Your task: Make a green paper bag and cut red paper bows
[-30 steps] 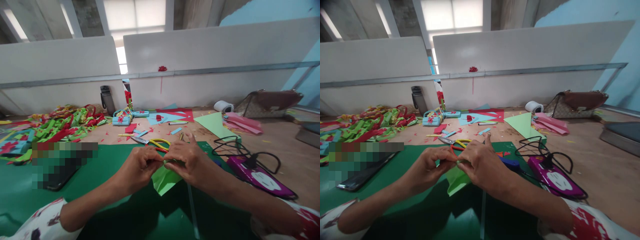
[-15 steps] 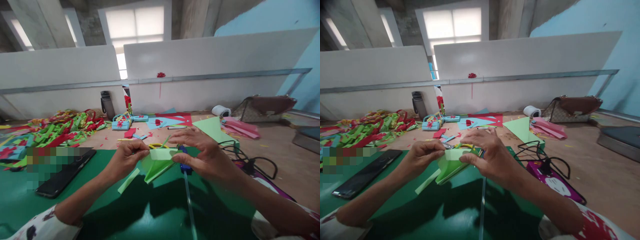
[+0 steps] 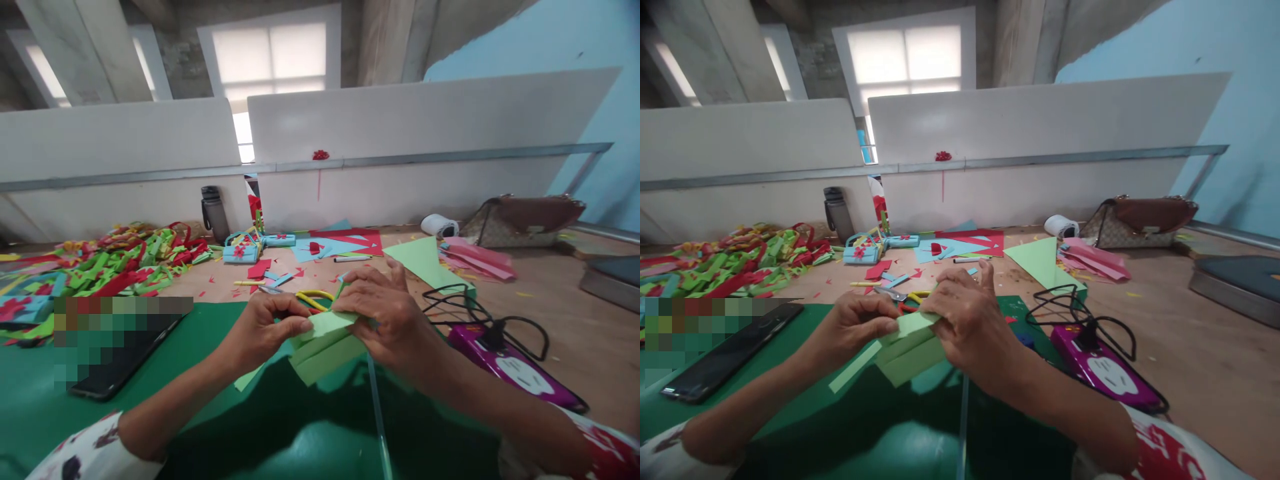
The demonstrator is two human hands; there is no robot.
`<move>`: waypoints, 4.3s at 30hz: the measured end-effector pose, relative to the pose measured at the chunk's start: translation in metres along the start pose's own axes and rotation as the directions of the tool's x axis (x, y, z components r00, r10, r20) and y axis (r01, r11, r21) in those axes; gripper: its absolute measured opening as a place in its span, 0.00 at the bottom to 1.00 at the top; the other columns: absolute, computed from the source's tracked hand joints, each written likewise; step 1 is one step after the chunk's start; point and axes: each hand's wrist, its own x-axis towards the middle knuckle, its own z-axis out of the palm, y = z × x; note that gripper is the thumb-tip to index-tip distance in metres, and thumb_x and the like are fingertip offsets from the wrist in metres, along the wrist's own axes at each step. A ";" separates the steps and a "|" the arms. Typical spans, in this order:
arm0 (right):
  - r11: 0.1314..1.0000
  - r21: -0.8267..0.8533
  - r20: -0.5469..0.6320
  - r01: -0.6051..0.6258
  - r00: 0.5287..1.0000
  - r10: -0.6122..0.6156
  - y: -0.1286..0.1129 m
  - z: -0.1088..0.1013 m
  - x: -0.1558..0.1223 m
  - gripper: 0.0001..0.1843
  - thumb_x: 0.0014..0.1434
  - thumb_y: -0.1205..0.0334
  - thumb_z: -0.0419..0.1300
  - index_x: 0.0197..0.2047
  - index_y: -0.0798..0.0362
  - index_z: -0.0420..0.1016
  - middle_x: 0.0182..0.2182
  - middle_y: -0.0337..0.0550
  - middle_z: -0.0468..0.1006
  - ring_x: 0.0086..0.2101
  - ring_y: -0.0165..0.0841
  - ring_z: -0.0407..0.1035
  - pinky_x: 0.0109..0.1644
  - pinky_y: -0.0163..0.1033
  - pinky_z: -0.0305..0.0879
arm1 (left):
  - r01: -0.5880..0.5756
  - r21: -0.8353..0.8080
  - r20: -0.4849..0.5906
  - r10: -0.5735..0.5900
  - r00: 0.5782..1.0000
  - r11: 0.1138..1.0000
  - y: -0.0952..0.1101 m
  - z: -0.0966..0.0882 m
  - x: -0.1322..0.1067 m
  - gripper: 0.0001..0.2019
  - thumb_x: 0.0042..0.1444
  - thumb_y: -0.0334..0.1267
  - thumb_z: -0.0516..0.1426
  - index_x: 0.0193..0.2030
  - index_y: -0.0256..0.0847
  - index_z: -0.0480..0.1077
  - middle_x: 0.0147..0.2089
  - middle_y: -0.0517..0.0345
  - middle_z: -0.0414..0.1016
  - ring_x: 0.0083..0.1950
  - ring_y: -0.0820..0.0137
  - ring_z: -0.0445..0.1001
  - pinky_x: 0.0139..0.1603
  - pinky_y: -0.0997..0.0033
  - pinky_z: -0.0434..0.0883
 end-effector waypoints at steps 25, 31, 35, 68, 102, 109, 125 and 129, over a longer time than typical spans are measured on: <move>0.942 0.249 0.034 -0.227 0.974 0.226 -0.009 0.003 -0.004 0.13 0.48 0.77 0.52 0.24 0.51 0.72 0.25 0.35 0.73 0.33 0.33 0.66 0.50 0.52 0.48 | 0.282 -0.404 0.195 -0.219 0.956 0.870 -0.003 0.002 -0.006 0.07 0.43 0.35 0.64 0.31 0.35 0.78 0.27 0.57 0.75 0.29 0.75 0.67 0.31 0.76 0.62; 0.925 0.299 0.103 -0.234 0.972 0.212 -0.011 0.005 -0.005 0.14 0.46 0.77 0.51 0.25 0.51 0.74 0.25 0.36 0.72 0.34 0.34 0.65 0.51 0.53 0.47 | 0.245 -0.356 0.239 -0.165 0.957 0.902 -0.003 0.002 -0.007 0.10 0.45 0.36 0.63 0.34 0.34 0.78 0.29 0.54 0.75 0.30 0.74 0.67 0.31 0.76 0.62; 0.913 0.313 0.086 -0.261 0.965 0.247 -0.012 0.005 -0.006 0.15 0.48 0.79 0.51 0.26 0.51 0.74 0.26 0.35 0.73 0.34 0.33 0.66 0.53 0.52 0.44 | 0.238 -0.349 0.210 -0.172 0.963 0.907 -0.007 0.000 -0.008 0.08 0.45 0.36 0.63 0.33 0.35 0.78 0.29 0.55 0.76 0.30 0.74 0.67 0.32 0.76 0.63; 0.992 0.077 -0.134 -0.098 0.985 0.107 -0.003 0.016 -0.008 0.07 0.51 0.74 0.59 0.33 0.53 0.69 0.40 0.47 0.74 0.46 0.41 0.65 0.52 0.53 0.51 | -0.057 0.003 0.098 0.056 0.994 0.998 0.006 0.017 0.004 0.08 0.47 0.37 0.62 0.33 0.34 0.75 0.28 0.59 0.71 0.30 0.73 0.64 0.33 0.75 0.62; 0.470 0.535 0.424 -0.702 0.704 0.569 0.004 0.012 -0.002 0.11 0.49 0.59 0.59 0.23 0.58 0.74 0.17 0.36 0.67 0.20 0.26 0.59 0.22 0.31 0.54 | -0.190 0.094 0.014 0.189 0.982 0.977 0.002 0.005 -0.008 0.11 0.58 0.37 0.52 0.40 0.37 0.75 0.38 0.52 0.77 0.40 0.67 0.72 0.43 0.68 0.66; 0.498 0.534 0.418 -0.683 0.726 0.546 0.006 0.015 -0.005 0.10 0.50 0.60 0.58 0.22 0.57 0.72 0.17 0.34 0.64 0.19 0.24 0.57 0.21 0.31 0.51 | -0.244 0.184 0.032 0.243 0.970 0.952 -0.003 0.013 -0.008 0.11 0.58 0.36 0.52 0.42 0.40 0.76 0.37 0.54 0.77 0.39 0.69 0.73 0.42 0.68 0.68; 0.629 0.493 0.371 -0.602 0.799 0.474 0.001 0.011 -0.003 0.09 0.48 0.66 0.58 0.18 0.55 0.67 0.16 0.32 0.61 0.20 0.25 0.55 0.23 0.31 0.50 | -0.203 0.223 -0.097 0.228 0.969 0.954 -0.004 0.020 -0.007 0.10 0.56 0.37 0.54 0.32 0.37 0.76 0.27 0.58 0.75 0.28 0.73 0.69 0.31 0.75 0.66; 0.694 0.451 0.328 -0.562 0.827 0.456 -0.003 0.009 -0.001 0.08 0.45 0.71 0.58 0.18 0.54 0.65 0.17 0.31 0.63 0.22 0.26 0.57 0.24 0.31 0.52 | -0.130 0.122 -0.063 0.139 0.988 0.984 -0.002 0.018 -0.007 0.11 0.56 0.39 0.54 0.31 0.36 0.75 0.27 0.58 0.74 0.27 0.74 0.67 0.28 0.77 0.64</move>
